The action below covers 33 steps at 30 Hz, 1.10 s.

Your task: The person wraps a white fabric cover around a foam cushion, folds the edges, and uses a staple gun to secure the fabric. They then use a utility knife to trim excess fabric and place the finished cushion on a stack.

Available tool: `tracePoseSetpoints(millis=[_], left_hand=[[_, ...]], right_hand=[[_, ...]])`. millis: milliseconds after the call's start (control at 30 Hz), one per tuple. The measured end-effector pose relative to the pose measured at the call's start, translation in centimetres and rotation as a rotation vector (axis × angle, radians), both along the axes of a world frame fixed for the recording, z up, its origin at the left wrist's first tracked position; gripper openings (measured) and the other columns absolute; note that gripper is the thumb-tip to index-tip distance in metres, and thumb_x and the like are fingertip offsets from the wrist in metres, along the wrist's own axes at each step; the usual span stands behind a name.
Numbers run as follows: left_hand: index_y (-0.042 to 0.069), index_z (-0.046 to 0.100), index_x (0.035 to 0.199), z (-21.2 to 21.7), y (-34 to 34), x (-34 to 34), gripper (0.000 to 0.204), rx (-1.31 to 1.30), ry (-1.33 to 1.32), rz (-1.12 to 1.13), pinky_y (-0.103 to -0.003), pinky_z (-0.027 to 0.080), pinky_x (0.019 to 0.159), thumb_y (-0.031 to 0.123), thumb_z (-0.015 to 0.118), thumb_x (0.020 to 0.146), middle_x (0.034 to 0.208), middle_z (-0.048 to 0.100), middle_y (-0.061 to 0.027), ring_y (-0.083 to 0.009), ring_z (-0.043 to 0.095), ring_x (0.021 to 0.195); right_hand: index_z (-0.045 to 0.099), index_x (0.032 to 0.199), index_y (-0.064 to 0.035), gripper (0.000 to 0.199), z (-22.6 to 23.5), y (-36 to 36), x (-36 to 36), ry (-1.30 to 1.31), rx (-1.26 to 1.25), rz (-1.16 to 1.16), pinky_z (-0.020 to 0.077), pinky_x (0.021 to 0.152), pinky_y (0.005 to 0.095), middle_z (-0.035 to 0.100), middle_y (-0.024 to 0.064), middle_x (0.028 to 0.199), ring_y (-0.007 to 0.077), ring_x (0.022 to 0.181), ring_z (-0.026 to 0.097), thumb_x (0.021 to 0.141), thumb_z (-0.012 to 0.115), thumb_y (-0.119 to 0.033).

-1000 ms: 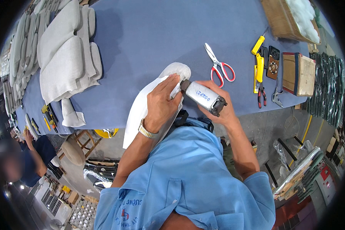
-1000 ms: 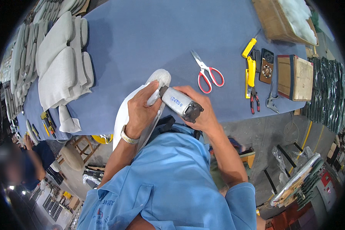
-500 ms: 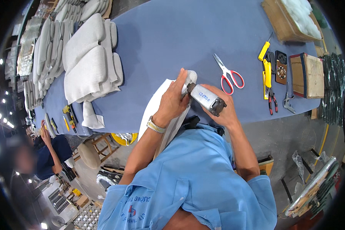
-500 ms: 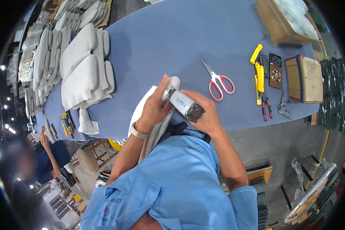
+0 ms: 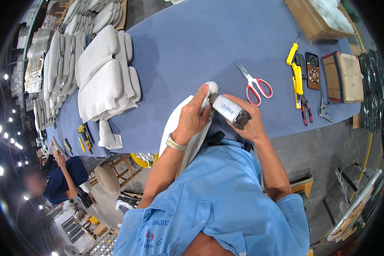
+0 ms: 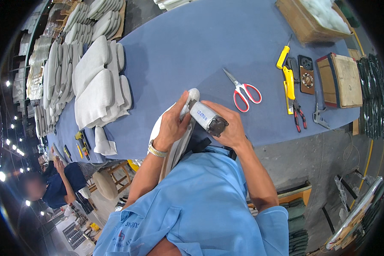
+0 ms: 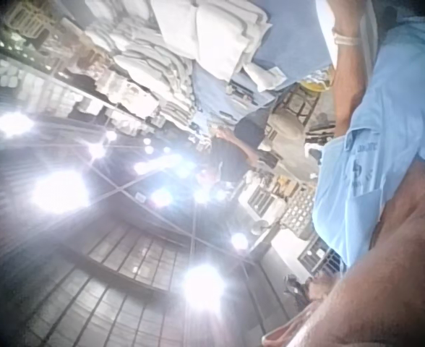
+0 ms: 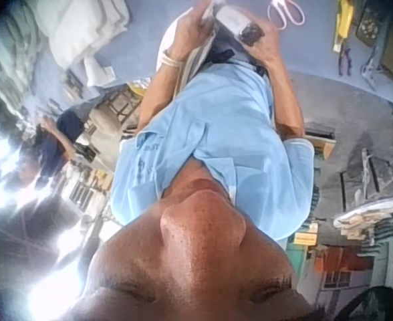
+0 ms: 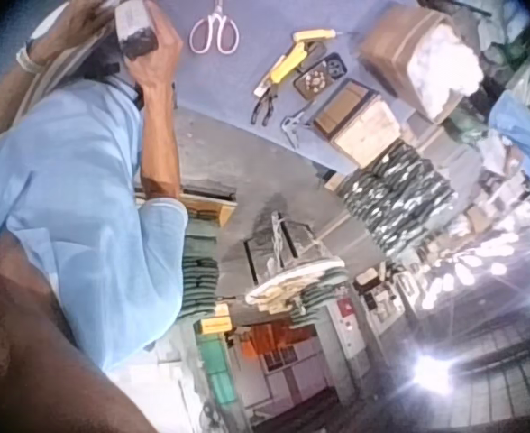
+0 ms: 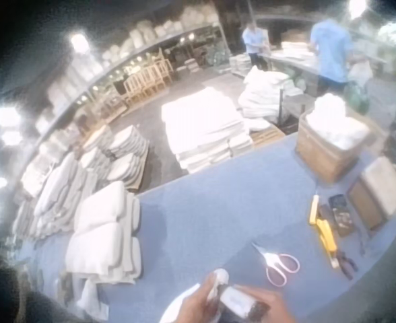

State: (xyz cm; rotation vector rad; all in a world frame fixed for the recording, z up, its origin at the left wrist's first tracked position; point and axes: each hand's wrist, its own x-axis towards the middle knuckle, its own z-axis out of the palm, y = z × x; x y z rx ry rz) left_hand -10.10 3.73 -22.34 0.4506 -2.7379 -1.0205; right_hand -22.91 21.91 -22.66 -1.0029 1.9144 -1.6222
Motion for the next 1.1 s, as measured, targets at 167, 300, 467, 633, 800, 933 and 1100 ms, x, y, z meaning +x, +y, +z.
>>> tracePoseSetpoints(millis=[167,300,467,633,800,933,1100], left_hand=[[0.005,0.049,0.152,-0.4,-0.2,-0.1,0.070,0.046,0.044,0.017,-0.039,0.057,0.096,-0.004,0.070,0.086,0.142,0.061,-0.0255,-0.0393,0.067,0.121],[0.008,0.050,0.152,-0.7,0.0,0.0,0.070,0.113,0.005,0.065,-0.038,0.057,0.096,-0.004,0.070,0.086,0.137,0.065,-0.0241,-0.0392,0.068,0.119],[0.009,0.054,0.149,-1.4,-0.1,-0.3,0.068,0.097,0.052,0.078,-0.039,0.057,0.095,-0.002,0.073,0.084,0.136,0.066,-0.0217,-0.0391,0.070,0.115],[0.008,0.056,0.145,-1.1,0.5,-0.5,0.067,0.137,0.040,0.139,-0.039,0.058,0.095,0.000,0.076,0.082,0.138,0.065,-0.0200,-0.0386,0.069,0.116],[0.002,0.056,0.142,-1.1,3.0,-0.3,0.064,0.139,0.016,0.204,-0.043,0.053,0.104,0.009,0.079,0.082,0.142,0.062,-0.0210,-0.0374,0.063,0.126],[0.005,0.056,0.144,-2.1,3.9,-0.5,0.067,-0.036,0.111,0.200,-0.043,0.050,0.108,0.018,0.080,0.082,0.143,0.062,-0.0182,-0.0376,0.061,0.129],[0.006,0.056,0.145,-2.6,5.1,-0.5,0.065,-0.118,0.047,0.176,-0.045,0.048,0.110,0.022,0.078,0.085,0.146,0.060,-0.0169,-0.0377,0.058,0.133]], right_hand=[[0.066,0.132,-0.0008,0.056,-0.6,-0.3,-0.2,-0.045,-0.024,0.011,0.0559,0.095,0.0372,0.073,0.0174,0.123,0.0328,0.110,0.072,0.076,0.078,-0.001],[0.065,0.129,-0.0017,0.055,0.7,-0.7,-0.9,-0.106,0.048,0.047,0.0554,0.092,0.0347,0.074,0.0151,0.119,0.0312,0.107,0.073,0.075,0.078,0.000],[0.064,0.127,-0.0031,0.056,0.7,-1.0,-1.4,-0.140,0.111,0.078,0.0547,0.091,0.0329,0.074,0.0135,0.114,0.0290,0.103,0.073,0.073,0.078,0.000],[0.064,0.128,-0.0023,0.056,-0.2,-0.4,-1.6,-0.125,0.120,0.077,0.0547,0.092,0.0343,0.073,0.0135,0.118,0.0274,0.107,0.073,0.074,0.079,-0.001],[0.063,0.133,-0.0011,0.054,0.1,2.8,-0.7,-0.056,0.120,0.086,0.0544,0.093,0.0342,0.072,0.0145,0.119,0.0213,0.106,0.071,0.082,0.081,-0.007],[0.061,0.137,-0.0036,0.064,0.5,6.3,-0.3,0.082,0.287,0.118,0.0538,0.096,0.0369,0.070,0.0171,0.122,0.0330,0.110,0.070,0.075,0.080,-0.003],[0.052,0.148,-0.0102,0.080,0.4,8.3,-0.8,0.172,0.616,0.254,0.0514,0.103,0.0422,0.056,0.0195,0.138,0.0404,0.121,0.061,0.072,0.075,0.001]])
